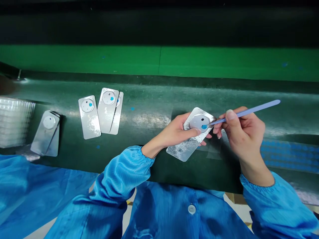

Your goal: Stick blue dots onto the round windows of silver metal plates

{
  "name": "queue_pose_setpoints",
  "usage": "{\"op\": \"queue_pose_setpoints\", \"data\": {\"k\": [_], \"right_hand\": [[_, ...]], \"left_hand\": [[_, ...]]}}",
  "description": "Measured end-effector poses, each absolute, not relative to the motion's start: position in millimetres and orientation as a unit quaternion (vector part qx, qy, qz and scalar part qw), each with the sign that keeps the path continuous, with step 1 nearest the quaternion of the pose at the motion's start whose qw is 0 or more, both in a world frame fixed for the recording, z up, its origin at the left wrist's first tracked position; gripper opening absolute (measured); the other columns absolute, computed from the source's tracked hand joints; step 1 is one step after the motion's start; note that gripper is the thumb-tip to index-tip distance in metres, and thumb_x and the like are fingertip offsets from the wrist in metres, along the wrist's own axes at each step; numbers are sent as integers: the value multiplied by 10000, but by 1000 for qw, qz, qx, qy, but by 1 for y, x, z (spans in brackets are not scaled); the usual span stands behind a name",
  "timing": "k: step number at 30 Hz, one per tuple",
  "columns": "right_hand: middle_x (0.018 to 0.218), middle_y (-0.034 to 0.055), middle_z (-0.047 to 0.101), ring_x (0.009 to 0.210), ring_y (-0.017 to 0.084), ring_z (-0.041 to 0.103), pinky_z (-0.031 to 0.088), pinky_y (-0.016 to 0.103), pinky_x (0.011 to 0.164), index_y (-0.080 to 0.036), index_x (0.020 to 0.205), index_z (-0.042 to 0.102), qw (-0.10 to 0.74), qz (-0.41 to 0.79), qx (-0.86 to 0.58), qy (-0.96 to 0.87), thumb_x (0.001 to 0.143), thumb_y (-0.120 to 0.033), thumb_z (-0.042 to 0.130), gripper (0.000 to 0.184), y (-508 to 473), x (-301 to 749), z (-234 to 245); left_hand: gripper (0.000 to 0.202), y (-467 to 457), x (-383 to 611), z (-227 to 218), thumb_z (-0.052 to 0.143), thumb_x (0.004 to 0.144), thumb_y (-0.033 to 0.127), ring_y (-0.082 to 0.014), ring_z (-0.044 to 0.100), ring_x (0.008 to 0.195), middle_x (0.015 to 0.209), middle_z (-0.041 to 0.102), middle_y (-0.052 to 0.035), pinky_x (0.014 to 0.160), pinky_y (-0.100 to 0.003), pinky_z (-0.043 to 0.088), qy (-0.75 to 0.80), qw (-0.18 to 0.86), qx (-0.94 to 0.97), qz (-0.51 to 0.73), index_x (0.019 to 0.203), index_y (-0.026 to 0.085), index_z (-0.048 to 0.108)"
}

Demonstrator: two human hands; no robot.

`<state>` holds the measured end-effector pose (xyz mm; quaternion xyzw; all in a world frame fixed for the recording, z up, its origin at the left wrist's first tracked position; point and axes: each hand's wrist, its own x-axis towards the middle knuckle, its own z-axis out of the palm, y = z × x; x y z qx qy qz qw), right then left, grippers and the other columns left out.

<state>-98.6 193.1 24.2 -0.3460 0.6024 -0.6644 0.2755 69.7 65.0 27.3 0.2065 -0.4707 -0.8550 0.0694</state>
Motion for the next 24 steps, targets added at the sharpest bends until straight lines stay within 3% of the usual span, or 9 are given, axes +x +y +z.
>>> {"op": "queue_pose_setpoints", "data": {"k": [5,10,18,22,24], "right_hand": [[713,10,757,556,170,712,550,290,471,-242,932,683,266,-661,-356,605,1077,-588,799,393,193,-98,24],[718,9,747,559,173,703,547,299,469,-250,946,677,258,-644,-366,620,1084,-618,775,405,193,-98,24],[707,-2,714,559,179,678,554,315,474,-266,941,676,241,-649,-366,622,1082,-593,779,371,193,-93,22],[806,30,661,707,220,683,621,397,651,-283,903,678,102,-734,-346,575,1099,-496,738,296,188,-94,20],[929,54,662,844,247,700,641,444,786,-288,900,651,39,-757,-335,560,1092,-486,724,285,186,-95,16]], "left_hand": [[347,66,69,29,910,893,313,-331,832,1032,1090,829,-91,830,-446,719,-471,80,202,-855,1178,198,749],[404,64,70,32,914,884,324,-354,838,1069,1120,838,-105,849,-445,711,-475,68,219,-849,1230,201,746],[456,71,67,28,955,887,475,-364,835,1107,1112,842,-116,850,-442,721,-486,89,232,-838,1180,181,769],[490,77,65,26,964,873,517,-380,843,1116,1120,844,-128,826,-425,722,-459,107,253,-845,1161,178,758],[559,79,64,27,964,867,513,-359,851,1065,1150,842,-119,834,-427,720,-448,124,264,-845,1272,192,750]]}}
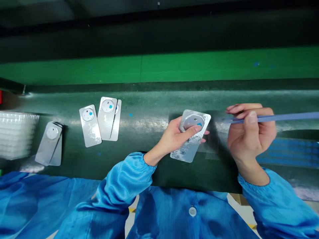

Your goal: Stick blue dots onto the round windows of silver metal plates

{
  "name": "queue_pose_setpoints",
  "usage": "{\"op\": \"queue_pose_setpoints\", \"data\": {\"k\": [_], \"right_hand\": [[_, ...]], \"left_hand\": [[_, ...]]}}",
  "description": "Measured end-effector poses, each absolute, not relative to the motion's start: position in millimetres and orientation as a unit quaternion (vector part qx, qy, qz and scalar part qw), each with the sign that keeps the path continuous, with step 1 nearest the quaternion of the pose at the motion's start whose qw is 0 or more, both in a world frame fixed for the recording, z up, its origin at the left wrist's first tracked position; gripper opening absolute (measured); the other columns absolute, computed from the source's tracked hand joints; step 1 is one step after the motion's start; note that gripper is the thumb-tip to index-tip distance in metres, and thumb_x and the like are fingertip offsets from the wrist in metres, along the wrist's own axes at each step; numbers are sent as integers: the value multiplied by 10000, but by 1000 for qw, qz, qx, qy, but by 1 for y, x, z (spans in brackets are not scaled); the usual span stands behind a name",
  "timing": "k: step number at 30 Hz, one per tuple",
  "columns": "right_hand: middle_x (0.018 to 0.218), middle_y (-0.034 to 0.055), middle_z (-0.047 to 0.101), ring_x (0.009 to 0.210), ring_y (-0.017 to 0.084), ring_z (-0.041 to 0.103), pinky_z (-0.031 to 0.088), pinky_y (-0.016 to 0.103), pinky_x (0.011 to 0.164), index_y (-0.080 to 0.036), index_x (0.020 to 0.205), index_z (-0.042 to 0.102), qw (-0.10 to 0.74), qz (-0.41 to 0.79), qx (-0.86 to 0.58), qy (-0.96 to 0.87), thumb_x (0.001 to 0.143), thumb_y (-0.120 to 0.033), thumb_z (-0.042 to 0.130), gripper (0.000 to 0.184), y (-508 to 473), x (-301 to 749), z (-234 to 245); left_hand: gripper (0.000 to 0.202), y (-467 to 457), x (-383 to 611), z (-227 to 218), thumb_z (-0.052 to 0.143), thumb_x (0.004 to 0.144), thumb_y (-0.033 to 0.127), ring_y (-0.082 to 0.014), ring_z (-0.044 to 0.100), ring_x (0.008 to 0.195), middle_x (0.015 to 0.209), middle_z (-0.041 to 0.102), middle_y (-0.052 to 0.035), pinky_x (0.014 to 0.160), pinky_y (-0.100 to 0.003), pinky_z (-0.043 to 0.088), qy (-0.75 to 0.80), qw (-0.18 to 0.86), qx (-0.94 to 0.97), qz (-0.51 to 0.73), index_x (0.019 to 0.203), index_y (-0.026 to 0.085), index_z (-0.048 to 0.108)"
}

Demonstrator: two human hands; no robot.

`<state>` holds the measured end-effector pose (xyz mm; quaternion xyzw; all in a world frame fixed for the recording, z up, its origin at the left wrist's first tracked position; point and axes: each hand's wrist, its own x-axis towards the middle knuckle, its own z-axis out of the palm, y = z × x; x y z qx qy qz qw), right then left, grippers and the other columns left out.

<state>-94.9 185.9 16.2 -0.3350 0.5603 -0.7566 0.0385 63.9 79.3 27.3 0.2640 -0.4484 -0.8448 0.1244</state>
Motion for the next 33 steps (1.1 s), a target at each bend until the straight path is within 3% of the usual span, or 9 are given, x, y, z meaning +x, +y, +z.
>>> {"op": "queue_pose_setpoints", "data": {"k": [2,4,6,8,13,24,28,31,33], "right_hand": [[1066,66,668,888,240,692,639,438,813,-294,1004,671,71,-735,-334,585,1095,-494,716,224,187,-93,12],[1110,62,665,819,209,661,621,389,727,-304,1184,700,186,-692,-336,612,1094,-514,726,229,190,-88,8],[1086,52,674,808,201,648,604,356,695,-302,1272,713,288,-652,-342,612,1072,-544,761,318,192,-81,5],[1074,43,686,888,212,666,606,352,770,-292,1212,736,326,-641,-350,600,1057,-554,785,309,192,-74,4],[1009,4,669,902,186,628,553,332,841,-270,1026,713,335,-668,-334,574,1083,-505,773,249,188,-69,-1],[965,-16,686,864,175,611,505,332,835,-271,1038,749,310,-685,-314,580,1073,-421,767,156,189,-66,-4],[981,-4,693,873,187,610,500,346,840,-260,1040,737,308,-669,-321,595,1065,-380,727,122,190,-69,-4],[864,-30,598,750,159,526,455,314,728,-249,956,692,333,-668,-317,586,1018,-331,738,114,190,-73,-4],[815,-46,535,674,136,448,408,294,657,-242,901,643,356,-671,-310,572,982,-318,763,164,189,-76,-4]], "left_hand": [[720,81,64,29,951,870,504,-330,848,1020,1219,833,-106,869,-441,714,-441,142,264,-846,1482,232,686],[856,82,65,29,933,878,492,-309,835,1019,1287,816,-88,917,-442,698,-442,160,262,-843,1633,286,584],[873,84,66,27,924,888,468,-293,807,1086,1318,802,-65,995,-411,661,-462,182,266,-826,1663,311,555],[825,86,67,23,908,913,441,-284,767,1187,1332,796,-53,1084,-376,606,-486,203,268,-807,1652,309,566],[744,89,65,12,832,986,461,-295,719,1290,1420,770,-76,1170,-410,545,-520,208,231,-796,1658,290,562],[757,100,66,1,687,1136,508,-305,610,1492,1629,629,-123,1322,-487,436,-590,225,156,-759,1780,286,357],[768,97,68,3,691,1125,537,-280,679,1317,1530,672,-112,1183,-438,542,-593,212,170,-758,1777,290,370],[767,92,68,7,750,1085,522,-254,697,1132,1416,716,-90,1036,-395,594,-580,195,202,-765,1746,298,434],[756,89,68,10,779,1066,500,-261,697,1136,1402,720,-85,1042,-401,595,-569,187,208,-773,1727,306,468]]}}
